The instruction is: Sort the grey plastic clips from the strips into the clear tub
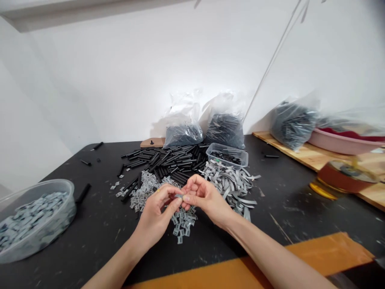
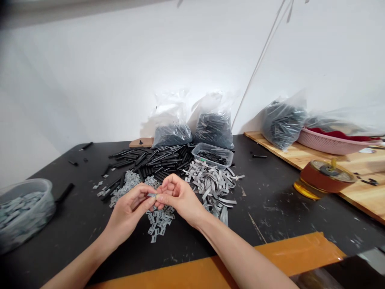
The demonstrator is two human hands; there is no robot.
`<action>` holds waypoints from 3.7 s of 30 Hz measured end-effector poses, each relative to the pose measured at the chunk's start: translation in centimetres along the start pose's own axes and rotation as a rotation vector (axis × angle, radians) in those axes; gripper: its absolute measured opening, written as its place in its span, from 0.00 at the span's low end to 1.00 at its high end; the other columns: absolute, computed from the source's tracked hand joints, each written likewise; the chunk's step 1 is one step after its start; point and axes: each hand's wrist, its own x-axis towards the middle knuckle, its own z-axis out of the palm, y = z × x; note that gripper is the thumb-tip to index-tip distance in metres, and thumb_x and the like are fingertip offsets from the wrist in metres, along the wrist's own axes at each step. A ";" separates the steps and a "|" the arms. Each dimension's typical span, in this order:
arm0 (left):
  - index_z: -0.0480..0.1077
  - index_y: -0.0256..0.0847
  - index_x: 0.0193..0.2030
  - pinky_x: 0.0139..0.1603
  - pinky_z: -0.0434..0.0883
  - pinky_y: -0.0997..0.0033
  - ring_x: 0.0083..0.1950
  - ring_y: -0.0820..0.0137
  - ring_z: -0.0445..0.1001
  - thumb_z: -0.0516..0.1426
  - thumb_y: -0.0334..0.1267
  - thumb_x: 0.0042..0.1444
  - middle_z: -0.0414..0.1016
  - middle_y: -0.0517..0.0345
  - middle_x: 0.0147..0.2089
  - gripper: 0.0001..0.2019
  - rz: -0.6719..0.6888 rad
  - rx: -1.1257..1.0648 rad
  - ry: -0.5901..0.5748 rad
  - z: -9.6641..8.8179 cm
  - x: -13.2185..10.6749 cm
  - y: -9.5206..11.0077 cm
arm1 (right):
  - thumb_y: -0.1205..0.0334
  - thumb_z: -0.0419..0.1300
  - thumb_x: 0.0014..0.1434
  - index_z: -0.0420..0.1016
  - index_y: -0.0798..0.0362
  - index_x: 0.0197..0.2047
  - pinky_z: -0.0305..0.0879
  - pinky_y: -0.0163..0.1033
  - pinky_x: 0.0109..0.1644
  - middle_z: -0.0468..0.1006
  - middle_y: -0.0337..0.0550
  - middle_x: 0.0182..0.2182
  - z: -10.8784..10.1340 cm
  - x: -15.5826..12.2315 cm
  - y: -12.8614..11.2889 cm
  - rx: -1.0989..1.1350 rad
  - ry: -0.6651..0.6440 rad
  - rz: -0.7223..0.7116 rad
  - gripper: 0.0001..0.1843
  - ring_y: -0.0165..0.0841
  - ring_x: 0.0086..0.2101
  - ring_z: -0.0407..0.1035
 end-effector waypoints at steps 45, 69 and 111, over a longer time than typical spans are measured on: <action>0.73 0.41 0.35 0.36 0.74 0.70 0.34 0.65 0.80 0.59 0.33 0.53 0.80 0.58 0.31 0.03 -0.164 0.059 0.069 -0.2 0.2 -0.6 | 0.61 0.68 0.51 0.61 0.53 0.37 0.65 0.33 0.33 0.71 0.37 0.30 0.3 0.1 0.4 -0.142 0.052 0.023 0.18 0.25 0.26 0.66; 0.78 0.43 0.35 0.39 0.74 0.71 0.39 0.67 0.75 0.63 0.34 0.53 0.73 0.55 0.39 0.03 0.049 0.017 0.020 -0.7 0.6 -1.3 | 0.65 0.69 0.49 0.61 0.53 0.34 0.62 0.31 0.29 0.71 0.34 0.28 0.6 0.0 0.9 0.040 0.103 0.039 0.18 0.24 0.24 0.66; 0.73 0.41 0.29 0.35 0.71 0.75 0.34 0.70 0.74 0.64 0.39 0.51 0.75 0.61 0.32 0.06 -0.017 0.168 0.153 -1.3 0.4 -0.8 | 0.57 0.66 0.54 0.80 0.60 0.39 0.68 0.33 0.32 0.77 0.42 0.24 -0.5 0.2 1.0 -0.152 0.036 0.057 0.15 0.27 0.25 0.70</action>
